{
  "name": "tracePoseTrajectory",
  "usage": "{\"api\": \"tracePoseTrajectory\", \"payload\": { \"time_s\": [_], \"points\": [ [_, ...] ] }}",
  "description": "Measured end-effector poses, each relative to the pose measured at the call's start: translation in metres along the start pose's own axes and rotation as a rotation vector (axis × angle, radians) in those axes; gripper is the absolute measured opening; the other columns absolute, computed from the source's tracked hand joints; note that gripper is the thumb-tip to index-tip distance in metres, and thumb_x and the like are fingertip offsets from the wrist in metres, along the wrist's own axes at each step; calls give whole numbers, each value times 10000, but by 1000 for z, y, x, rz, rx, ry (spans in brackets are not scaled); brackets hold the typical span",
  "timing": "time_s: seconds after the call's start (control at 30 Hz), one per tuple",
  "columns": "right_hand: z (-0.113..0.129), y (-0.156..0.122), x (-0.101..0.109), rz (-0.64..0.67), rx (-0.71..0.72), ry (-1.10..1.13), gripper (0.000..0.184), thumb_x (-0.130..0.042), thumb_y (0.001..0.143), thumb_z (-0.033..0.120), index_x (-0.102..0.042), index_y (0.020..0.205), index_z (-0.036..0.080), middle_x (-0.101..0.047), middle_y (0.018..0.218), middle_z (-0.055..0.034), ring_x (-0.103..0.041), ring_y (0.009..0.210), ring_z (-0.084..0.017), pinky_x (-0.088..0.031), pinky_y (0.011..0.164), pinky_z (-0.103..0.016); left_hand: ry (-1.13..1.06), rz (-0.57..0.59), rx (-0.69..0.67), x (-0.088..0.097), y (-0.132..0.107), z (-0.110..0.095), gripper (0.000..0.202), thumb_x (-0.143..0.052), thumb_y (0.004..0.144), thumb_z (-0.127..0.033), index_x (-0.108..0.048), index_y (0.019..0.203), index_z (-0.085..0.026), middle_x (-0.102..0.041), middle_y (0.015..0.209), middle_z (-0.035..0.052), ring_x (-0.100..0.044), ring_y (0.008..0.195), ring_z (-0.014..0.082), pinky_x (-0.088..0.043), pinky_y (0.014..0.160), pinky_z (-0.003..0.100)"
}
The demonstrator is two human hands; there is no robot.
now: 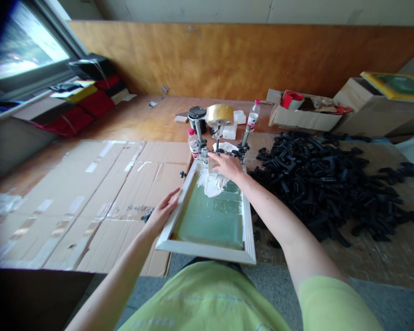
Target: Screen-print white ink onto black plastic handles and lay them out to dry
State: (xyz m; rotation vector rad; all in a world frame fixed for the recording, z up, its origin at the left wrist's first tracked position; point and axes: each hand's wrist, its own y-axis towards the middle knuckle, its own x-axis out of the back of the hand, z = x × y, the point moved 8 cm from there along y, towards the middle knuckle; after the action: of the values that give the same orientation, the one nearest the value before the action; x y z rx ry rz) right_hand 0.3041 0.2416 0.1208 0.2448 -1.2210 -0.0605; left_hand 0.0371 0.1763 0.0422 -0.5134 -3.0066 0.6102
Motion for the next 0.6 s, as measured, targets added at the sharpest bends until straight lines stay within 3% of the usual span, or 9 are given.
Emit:
{"api": "tracePoseTrajectory", "payload": {
  "time_s": [0.07, 0.17, 0.27, 0.33, 0.4, 0.47, 0.53, 0.6],
  "points": [
    [-24, 14, 22, -87, -92, -4, 581, -694, 805, 392, -505, 1351, 325, -663, 1033, -36, -611, 891, -227, -437, 758, -309, -15, 1, -38, -1, -2, -28, 620, -611, 760, -625, -604, 1250, -246, -685, 799, 7, -586, 568, 128, -423, 486, 213],
    [-80, -3, 47, -258, -288, 27, 412, -552, 900, 370, -555, 1293, 247, -678, 964, -56, -610, 866, -217, -431, 777, -316, -80, -43, -237, -7, 6, -81, 527, -577, 778, -639, -677, 1052, -201, -685, 884, 35, -611, 654, 138, -461, 543, 222],
    [-130, -51, 34, -279, -524, 55, 281, -458, 930, 280, -650, 1089, 150, -682, 883, -93, -605, 816, -207, -432, 763, -317, -192, -51, -379, -20, 22, -123, 467, -591, 786, -590, -644, 1004, -181, -673, 918, 55, -632, 741, 150, -486, 566, 223],
    [-132, -79, 4, -212, -530, 85, 224, -517, 900, 268, -668, 1011, 145, -683, 888, -93, -603, 813, -203, -440, 766, -315, -243, -83, -364, -26, 33, -130, 457, -562, 804, -581, -623, 995, -170, -661, 856, 49, -625, 708, 140, -472, 524, 207],
    [-104, -94, -34, -91, -350, 131, 238, -626, 845, 291, -660, 1055, 185, -679, 935, -67, -602, 853, -199, -448, 798, -315, -297, -165, -353, -28, 36, -121, 468, -522, 827, -592, -597, 1043, -184, -656, 849, 36, -614, 680, 120, -462, 508, 188],
    [-63, -105, -64, -3, -163, 128, 286, -683, 813, 283, -651, 1091, 225, -659, 973, -54, -587, 927, -207, -443, 850, -335, -304, -181, -289, -36, 32, -91, 489, -528, 829, -598, -566, 1121, -207, -667, 916, 41, -616, 689, 111, -466, 513, 180],
    [-26, -116, -75, -28, -108, 82, 219, -666, 836, 264, -663, 1051, 221, -634, 959, -64, -562, 965, -216, -433, 878, -355, -241, -69, -94, -58, 22, -42, 535, -565, 810, -603, -558, 1158, -196, -681, 1001, 84, -637, 727, 133, -482, 516, 195],
    [11, -126, -73, -104, -88, 62, 150, -613, 881, 266, -673, 1004, 204, -613, 922, -72, -543, 946, -214, -435, 862, -349, -201, 69, 143, -82, 5, 13, 575, -582, 794, -617, -567, 1157, -171, -680, 1073, 135, -663, 793, 181, -510, 531, 234]
  ]
}}
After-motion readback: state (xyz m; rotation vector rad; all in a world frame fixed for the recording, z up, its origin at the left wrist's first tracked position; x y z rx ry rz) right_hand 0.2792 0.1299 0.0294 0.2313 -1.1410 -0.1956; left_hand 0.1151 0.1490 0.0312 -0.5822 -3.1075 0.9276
